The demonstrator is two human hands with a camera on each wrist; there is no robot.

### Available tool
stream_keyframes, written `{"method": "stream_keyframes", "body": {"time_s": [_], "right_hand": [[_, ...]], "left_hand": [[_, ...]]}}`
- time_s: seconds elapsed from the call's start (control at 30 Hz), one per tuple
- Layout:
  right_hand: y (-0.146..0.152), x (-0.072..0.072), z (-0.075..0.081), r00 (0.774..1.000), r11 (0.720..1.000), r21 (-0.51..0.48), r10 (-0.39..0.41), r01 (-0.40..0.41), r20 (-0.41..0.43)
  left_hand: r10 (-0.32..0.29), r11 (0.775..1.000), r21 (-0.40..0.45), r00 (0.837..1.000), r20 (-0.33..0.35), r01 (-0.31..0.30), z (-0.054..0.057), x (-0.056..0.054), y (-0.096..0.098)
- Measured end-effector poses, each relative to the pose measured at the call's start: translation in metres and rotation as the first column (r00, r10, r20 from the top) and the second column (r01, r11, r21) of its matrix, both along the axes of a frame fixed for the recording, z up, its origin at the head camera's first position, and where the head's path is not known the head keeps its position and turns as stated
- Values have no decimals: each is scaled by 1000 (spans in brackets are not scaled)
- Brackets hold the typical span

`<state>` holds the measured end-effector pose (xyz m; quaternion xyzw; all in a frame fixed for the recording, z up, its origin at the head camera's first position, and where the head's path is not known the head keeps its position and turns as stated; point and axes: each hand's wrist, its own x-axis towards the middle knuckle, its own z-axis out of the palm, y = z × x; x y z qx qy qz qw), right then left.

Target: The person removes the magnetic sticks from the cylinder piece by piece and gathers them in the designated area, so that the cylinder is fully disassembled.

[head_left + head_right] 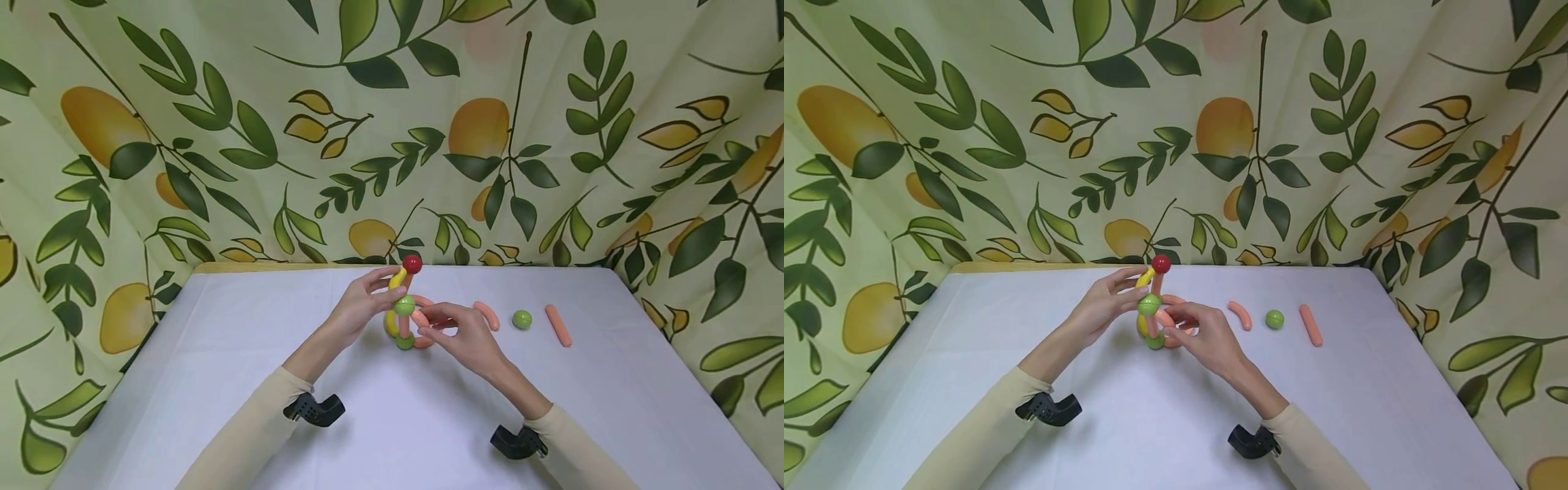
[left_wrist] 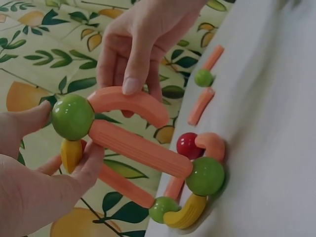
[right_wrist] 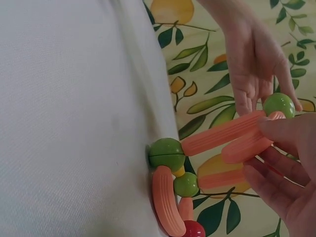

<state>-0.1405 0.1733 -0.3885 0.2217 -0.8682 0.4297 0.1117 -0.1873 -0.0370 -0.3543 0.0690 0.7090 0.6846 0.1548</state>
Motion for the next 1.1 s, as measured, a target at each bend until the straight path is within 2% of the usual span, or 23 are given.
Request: {"method": "stream_keyframes", "body": {"time_s": [0.23,0.47,0.77,1.1], "right_hand": [[0,0,-1,1000,1000,-13,1,0,19],[1,-1,-2,999,1000,-19,-4,4,33],[1,-1,-2,999,999,-34,-3,4,35],[1,-1,-5,993,989,-140,57,-42,102]], "left_hand": [[-66,998,-16,997,-29,66,-3,3,-1],[-165,984,-84,984,-70,159,-8,5,-1],[-189,979,-99,978,-88,181,-10,6,-1],[-208,975,-93,974,-87,200,-10,6,-2]]}}
